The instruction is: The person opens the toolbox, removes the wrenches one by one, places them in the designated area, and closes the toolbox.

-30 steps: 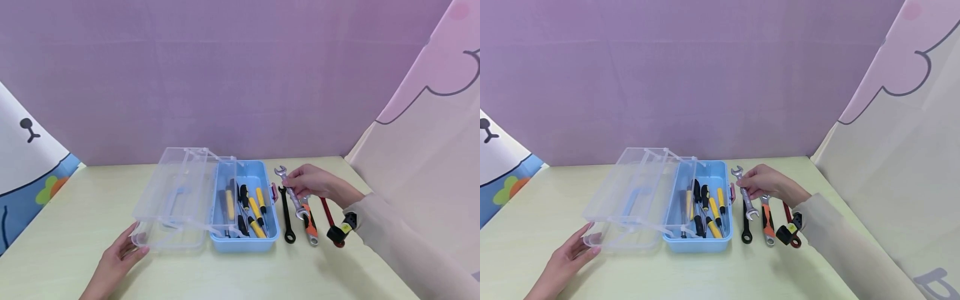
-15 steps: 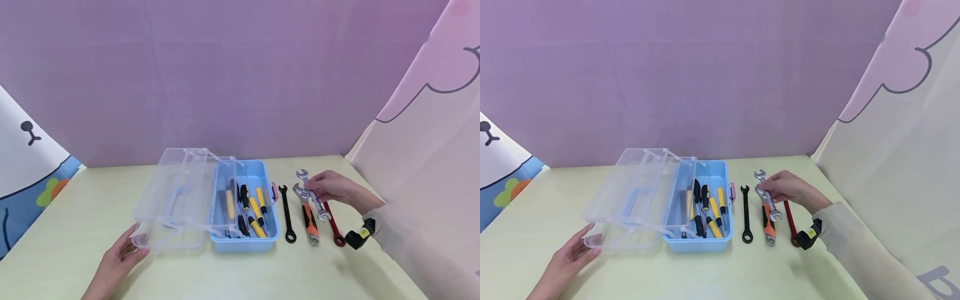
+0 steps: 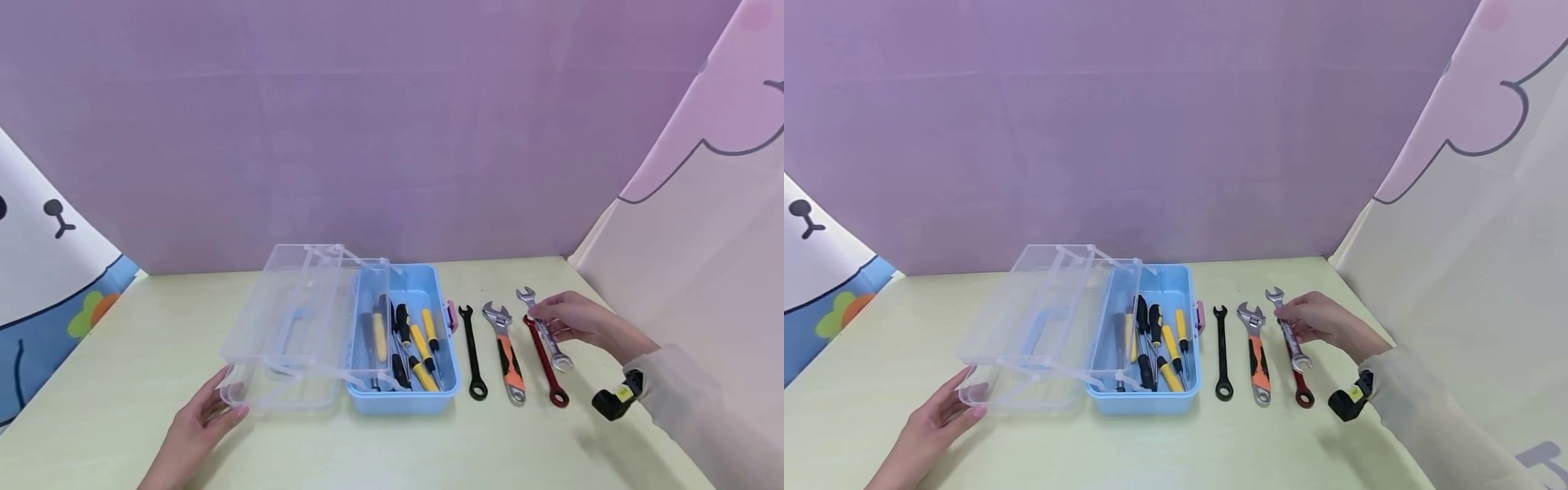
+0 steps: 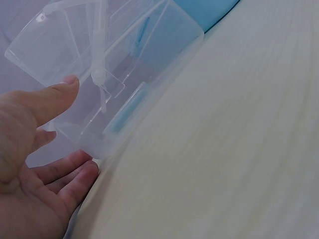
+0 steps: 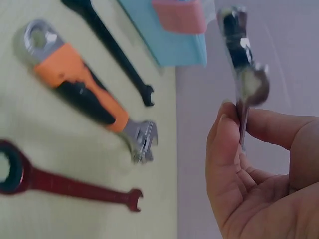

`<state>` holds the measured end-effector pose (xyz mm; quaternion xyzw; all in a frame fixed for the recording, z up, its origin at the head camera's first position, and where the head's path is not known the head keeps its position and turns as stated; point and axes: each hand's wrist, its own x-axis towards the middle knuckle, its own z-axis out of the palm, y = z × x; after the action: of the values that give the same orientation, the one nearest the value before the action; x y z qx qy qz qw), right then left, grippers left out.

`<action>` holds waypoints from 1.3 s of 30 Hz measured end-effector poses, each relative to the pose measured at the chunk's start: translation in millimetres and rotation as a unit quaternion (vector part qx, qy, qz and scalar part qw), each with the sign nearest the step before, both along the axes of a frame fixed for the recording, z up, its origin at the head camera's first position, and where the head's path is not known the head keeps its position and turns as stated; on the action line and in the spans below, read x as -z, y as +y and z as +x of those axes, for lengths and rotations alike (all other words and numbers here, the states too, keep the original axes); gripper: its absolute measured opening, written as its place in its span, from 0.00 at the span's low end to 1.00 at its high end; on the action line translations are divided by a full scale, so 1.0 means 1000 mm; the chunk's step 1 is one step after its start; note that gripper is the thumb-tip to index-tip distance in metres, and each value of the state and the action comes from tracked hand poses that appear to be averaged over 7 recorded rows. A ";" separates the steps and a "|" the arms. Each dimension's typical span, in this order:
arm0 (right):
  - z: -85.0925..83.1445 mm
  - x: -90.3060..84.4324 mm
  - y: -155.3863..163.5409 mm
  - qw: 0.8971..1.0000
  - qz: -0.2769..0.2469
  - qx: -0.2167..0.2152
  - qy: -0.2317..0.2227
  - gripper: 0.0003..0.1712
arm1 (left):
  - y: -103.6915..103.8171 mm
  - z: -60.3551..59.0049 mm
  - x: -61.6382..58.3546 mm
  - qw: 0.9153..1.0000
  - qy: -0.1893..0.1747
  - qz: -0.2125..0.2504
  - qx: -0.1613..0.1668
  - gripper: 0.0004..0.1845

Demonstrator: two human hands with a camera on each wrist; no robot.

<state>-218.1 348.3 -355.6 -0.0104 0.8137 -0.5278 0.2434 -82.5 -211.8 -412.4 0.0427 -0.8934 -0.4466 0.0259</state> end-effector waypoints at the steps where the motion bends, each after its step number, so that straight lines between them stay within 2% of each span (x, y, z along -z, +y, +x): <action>1: 0.000 0.002 0.002 1.000 0.002 0.001 0.001 0.11 | 0.000 0.000 0.000 1.000 -0.002 0.000 -0.001 0.39; 13: 0.002 0.017 0.029 1.000 0.027 0.012 0.004 0.10 | 0.002 0.001 0.002 1.000 -0.009 0.008 -0.001 0.39; 22: 0.004 0.033 0.044 0.999 0.035 0.032 -0.009 0.09 | 0.003 0.000 0.001 1.000 0.002 0.007 0.007 0.38; 27: 0.005 0.042 0.051 0.998 0.043 0.037 -0.010 0.10 | 0.003 0.000 0.000 1.000 0.001 0.017 0.007 0.38; 39: 0.003 0.059 0.060 0.995 0.086 0.050 -0.001 0.16 | 0.002 0.002 -0.002 1.000 -0.016 0.001 -0.004 0.38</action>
<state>-214.9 408.3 -414.8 0.0517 0.8552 -0.4677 0.2171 -80.3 -209.5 -410.2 0.0538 -0.8928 -0.4470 0.0134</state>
